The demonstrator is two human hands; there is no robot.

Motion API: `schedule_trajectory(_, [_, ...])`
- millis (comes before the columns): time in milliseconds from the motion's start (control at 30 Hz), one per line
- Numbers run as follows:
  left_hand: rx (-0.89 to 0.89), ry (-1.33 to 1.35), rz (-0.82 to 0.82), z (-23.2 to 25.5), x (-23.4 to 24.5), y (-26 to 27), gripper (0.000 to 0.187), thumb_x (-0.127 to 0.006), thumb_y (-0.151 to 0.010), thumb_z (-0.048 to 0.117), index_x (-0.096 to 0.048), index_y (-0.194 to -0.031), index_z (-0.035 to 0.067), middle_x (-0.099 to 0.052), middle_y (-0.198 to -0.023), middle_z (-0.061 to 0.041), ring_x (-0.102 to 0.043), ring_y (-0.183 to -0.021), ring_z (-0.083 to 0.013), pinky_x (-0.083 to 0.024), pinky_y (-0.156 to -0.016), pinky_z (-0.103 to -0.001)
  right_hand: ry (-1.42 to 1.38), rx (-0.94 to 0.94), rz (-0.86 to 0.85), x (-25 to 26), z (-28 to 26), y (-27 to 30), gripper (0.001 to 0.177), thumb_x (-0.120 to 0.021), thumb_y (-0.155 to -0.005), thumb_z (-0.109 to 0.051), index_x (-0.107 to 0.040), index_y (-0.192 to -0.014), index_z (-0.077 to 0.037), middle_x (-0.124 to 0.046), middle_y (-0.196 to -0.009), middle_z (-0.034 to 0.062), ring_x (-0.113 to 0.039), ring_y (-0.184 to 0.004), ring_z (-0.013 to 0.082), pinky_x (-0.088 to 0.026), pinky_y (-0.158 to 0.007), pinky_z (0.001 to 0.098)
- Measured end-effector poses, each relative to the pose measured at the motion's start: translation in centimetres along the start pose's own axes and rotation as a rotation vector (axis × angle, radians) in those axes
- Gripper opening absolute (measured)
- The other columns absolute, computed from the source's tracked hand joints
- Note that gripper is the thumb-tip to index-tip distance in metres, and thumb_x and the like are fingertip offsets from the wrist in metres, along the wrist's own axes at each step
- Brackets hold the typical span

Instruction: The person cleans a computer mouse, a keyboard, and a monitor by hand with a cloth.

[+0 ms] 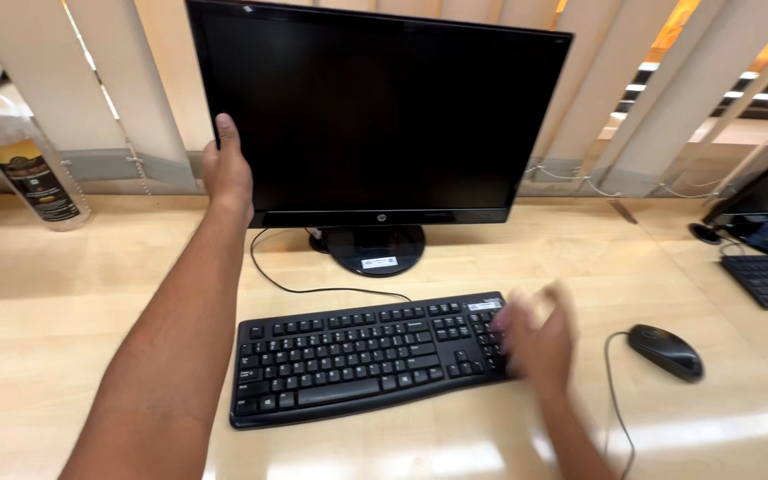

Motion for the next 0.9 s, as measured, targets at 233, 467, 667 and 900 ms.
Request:
schedule_trajectory(233, [0.011,0.0,-0.028,-0.8,0.2,-1.5,0.103,-0.039,-0.085,0.083,-0.042,-0.15,0.004,-0.045,-0.154,-0.016,-0.038,-0.146,-0.03,-0.029,-0.121,-0.051,-0.255,0.236,-0.193,-4.8,-10.8,-14.6,0.096,-0.06,-0.098,-0.052,-0.003,-0.157,-0.002,-0.063,-0.073,0.0139,-0.057,-0.049,0.0161,-0.039,-0.036,0.0285])
schedule_trajectory(467, [0.0,0.038,-0.005,-0.9,-0.3,-0.6,0.101,-0.042,-0.086,0.082,-0.045,-0.148,0.002,-0.049,-0.152,-0.017,-0.042,-0.143,-0.0296,-0.03,-0.119,-0.046,-0.195,0.034,-0.302,-7.4,-11.7,-20.0,0.058,-0.031,-0.102,-0.068,-0.043,-0.124,-0.015,-0.054,-0.056,0.0084,-0.041,-0.033,0.0175,-0.029,-0.027,0.0346])
schedule_trajectory(667, [-0.022,0.047,-0.032,-0.6,-2.4,0.3,0.106,-0.041,-0.083,0.083,-0.041,-0.151,0.002,-0.047,-0.153,-0.018,-0.041,-0.145,-0.031,-0.03,-0.119,-0.045,-0.261,0.025,-0.207,-5.7,-9.3,-20.8,0.052,-0.032,-0.103,-0.069,-0.045,-0.12,-0.021,-0.052,-0.057,0.0046,-0.042,-0.035,0.0156,-0.026,-0.029,0.033])
schedule_trajectory(900, [0.024,-0.037,-0.041,-1.4,-4.5,1.0,0.109,-0.041,-0.087,0.082,-0.027,-0.152,-0.004,-0.036,-0.153,-0.023,-0.032,-0.146,-0.0346,-0.029,-0.117,-0.049,-0.238,-0.052,-0.132,-3.8,-9.5,-21.3,0.052,-0.031,-0.103,-0.072,-0.045,-0.118,-0.024,-0.053,-0.064,0.0023,-0.043,-0.041,0.0149,-0.026,-0.037,0.0333])
Point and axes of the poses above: each hand's wrist, its own y-axis away from the middle knuckle, its own x-axis out of the back of the hand, z = x × y, the point moved 4 cm from there along -y, towards the middle knuckle
